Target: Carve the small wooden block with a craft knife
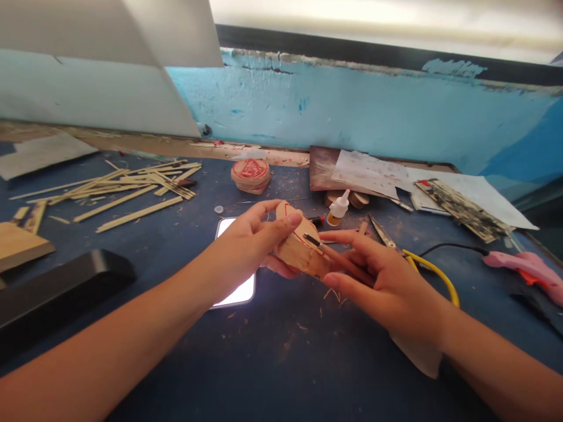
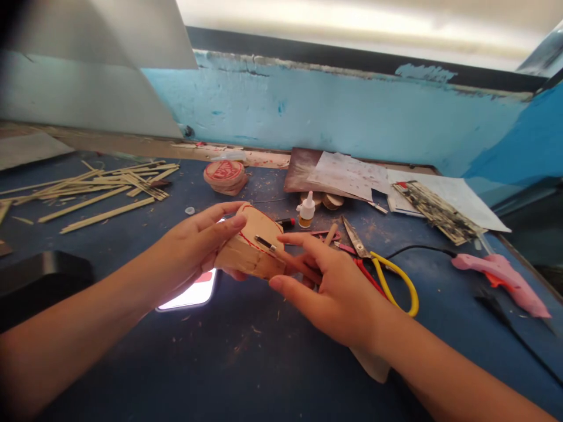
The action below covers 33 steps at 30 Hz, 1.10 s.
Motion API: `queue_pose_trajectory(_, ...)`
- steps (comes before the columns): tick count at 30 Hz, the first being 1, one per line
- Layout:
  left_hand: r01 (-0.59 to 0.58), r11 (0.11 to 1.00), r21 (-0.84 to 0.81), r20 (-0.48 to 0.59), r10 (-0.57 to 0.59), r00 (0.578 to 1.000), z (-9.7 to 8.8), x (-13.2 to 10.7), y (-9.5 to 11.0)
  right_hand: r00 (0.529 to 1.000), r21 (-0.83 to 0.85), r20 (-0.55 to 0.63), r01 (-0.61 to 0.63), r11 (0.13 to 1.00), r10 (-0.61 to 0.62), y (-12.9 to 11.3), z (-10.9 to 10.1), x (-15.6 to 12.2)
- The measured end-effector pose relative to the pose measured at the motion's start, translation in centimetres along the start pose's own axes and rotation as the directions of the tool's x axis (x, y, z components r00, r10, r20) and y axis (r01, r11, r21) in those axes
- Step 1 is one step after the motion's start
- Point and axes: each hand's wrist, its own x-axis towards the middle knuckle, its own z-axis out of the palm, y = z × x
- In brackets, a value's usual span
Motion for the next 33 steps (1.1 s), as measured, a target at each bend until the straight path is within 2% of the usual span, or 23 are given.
queue_pose_trajectory(3,-0.014,0.995,0.103,0.025,0.011,1.000,-0.1,0.1,-0.2,0.998,-0.083,0.059,0.007,0.997,-0.002,0.1,0.2,-0.1)
queue_pose_trajectory(6,-0.076,0.980,0.185,0.063,0.065,0.996,-0.2,0.0,-0.7,0.994,-0.168,0.105,0.016,0.986,0.002,0.1,0.1,0.0)
queue_pose_trajectory(10,-0.125,0.934,0.336,0.103,0.096,0.990,-0.4,-0.2,-1.4,0.992,-0.227,0.123,0.023,0.974,0.005,-0.2,-0.4,0.1)
queue_pose_trajectory(15,-0.141,0.912,0.386,0.142,0.093,0.985,-0.8,-0.1,-1.6,0.999,-0.249,0.045,0.011,0.968,0.000,-0.3,-1.4,0.1)
queue_pose_trajectory(20,-0.146,0.915,0.376,0.143,0.098,0.985,-0.8,-0.1,-1.5,0.990,-0.048,-0.092,0.103,0.994,-0.107,-0.6,-2.7,-0.1)
queue_pose_trajectory(24,-0.145,0.939,0.313,0.130,0.109,0.985,-0.6,-0.1,-1.5,0.939,-0.046,-0.189,0.285,0.957,-0.289,-1.2,-3.0,-0.4)
queue_pose_trajectory(29,-0.174,0.914,0.367,0.131,0.134,0.982,-0.8,0.2,-1.6,0.809,-0.054,-0.328,0.499,0.865,-0.487,-2.1,-2.3,-0.4)
queue_pose_trajectory(31,-0.179,0.912,0.368,0.134,0.139,0.981,-0.8,0.2,-1.7,0.794,0.014,-0.329,0.545,0.838,-0.511,-2.2,-2.0,-0.6)
queue_pose_trajectory(33,-0.176,0.916,0.360,0.137,0.134,0.981,-0.7,0.3,-1.7,0.823,0.059,-0.258,0.536,0.842,-0.506,-2.1,-1.9,-1.0)
